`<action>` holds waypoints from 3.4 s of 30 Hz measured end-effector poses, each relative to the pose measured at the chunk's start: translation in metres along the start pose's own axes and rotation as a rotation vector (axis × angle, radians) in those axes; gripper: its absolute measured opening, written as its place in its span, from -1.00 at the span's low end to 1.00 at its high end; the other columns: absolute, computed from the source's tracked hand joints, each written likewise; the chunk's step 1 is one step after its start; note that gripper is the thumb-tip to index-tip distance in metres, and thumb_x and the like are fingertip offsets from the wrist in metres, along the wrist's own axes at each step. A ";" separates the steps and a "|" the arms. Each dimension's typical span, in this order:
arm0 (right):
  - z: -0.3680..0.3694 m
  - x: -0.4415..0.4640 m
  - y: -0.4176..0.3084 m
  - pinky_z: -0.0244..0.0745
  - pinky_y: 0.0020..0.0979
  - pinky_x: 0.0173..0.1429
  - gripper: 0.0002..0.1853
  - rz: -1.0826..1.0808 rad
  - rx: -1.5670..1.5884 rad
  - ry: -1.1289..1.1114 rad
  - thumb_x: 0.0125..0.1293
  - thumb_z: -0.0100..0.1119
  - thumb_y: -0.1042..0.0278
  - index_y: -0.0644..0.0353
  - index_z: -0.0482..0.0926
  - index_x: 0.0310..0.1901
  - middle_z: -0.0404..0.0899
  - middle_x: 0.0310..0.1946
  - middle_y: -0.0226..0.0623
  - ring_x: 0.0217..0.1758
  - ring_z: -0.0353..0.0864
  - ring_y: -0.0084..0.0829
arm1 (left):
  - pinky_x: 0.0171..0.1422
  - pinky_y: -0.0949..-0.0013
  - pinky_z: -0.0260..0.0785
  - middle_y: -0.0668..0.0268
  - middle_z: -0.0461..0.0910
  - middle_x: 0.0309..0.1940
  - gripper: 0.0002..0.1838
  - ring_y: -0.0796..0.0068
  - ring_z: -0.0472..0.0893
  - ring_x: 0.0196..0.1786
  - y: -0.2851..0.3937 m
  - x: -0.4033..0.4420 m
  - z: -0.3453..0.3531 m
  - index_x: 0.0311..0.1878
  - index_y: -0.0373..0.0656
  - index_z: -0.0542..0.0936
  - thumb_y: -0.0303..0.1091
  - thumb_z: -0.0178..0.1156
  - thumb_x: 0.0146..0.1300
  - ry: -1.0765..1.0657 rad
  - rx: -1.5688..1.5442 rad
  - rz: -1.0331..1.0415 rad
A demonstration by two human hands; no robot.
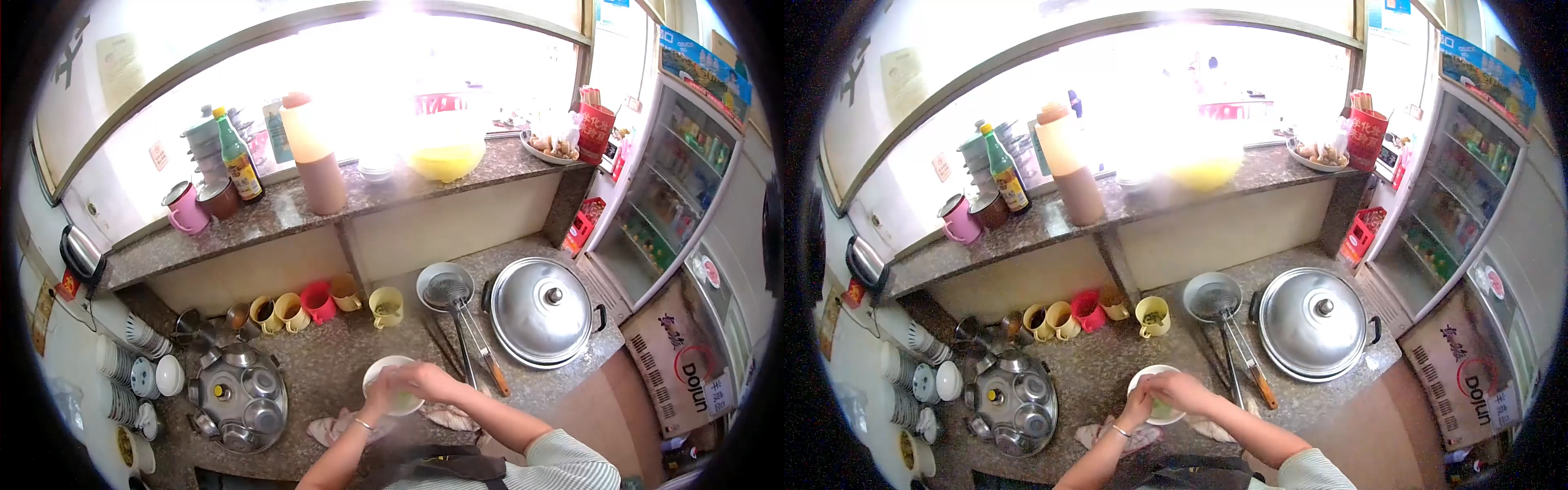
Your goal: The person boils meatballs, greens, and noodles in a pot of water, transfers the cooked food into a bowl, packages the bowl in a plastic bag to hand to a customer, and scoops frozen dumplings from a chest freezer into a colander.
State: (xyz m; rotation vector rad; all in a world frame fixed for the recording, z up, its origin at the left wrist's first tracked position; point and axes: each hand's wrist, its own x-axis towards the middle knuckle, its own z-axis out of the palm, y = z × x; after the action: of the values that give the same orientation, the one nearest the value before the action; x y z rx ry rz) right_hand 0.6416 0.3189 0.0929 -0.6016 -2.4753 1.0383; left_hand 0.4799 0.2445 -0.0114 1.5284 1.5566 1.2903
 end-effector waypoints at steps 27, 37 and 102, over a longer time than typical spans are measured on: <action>0.016 0.008 0.039 0.44 -0.22 0.05 -0.77 0.003 0.032 0.021 0.14 0.19 0.36 0.16 0.61 -0.15 0.59 -0.15 -0.15 -0.07 0.57 -0.15 | 0.16 0.22 0.36 0.17 0.56 0.02 -0.64 0.19 0.51 0.12 -0.039 0.011 -0.005 0.11 -0.14 0.49 -0.22 0.04 0.30 -0.360 0.127 -0.136; 0.036 -0.012 0.051 0.49 -0.33 -0.04 -0.72 0.236 0.145 0.141 0.28 0.14 0.27 0.19 0.60 -0.05 0.64 -0.22 -0.12 -0.18 0.64 -0.32 | -0.18 0.47 0.42 0.31 0.66 -0.27 -0.76 0.57 0.60 -0.26 -0.003 0.017 -0.035 -0.04 -0.11 0.58 -0.31 0.10 0.25 -0.389 -0.145 -0.137; 0.085 0.011 0.092 0.40 -0.40 0.08 -0.84 0.391 0.689 0.023 0.26 0.13 0.45 0.27 0.55 -0.14 0.58 -0.21 -0.34 -0.12 0.54 -0.48 | -0.06 0.45 0.46 0.34 0.41 -0.18 -0.59 0.55 0.51 -0.16 -0.037 -0.049 0.003 -0.05 -0.21 0.34 -0.65 0.24 0.04 0.730 -0.395 -0.230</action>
State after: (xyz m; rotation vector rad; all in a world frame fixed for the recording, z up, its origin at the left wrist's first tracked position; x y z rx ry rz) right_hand 0.6113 0.3348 -0.0282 -0.8574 -1.8177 1.8887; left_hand 0.4762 0.2033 -0.0570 0.6297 1.6779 1.9932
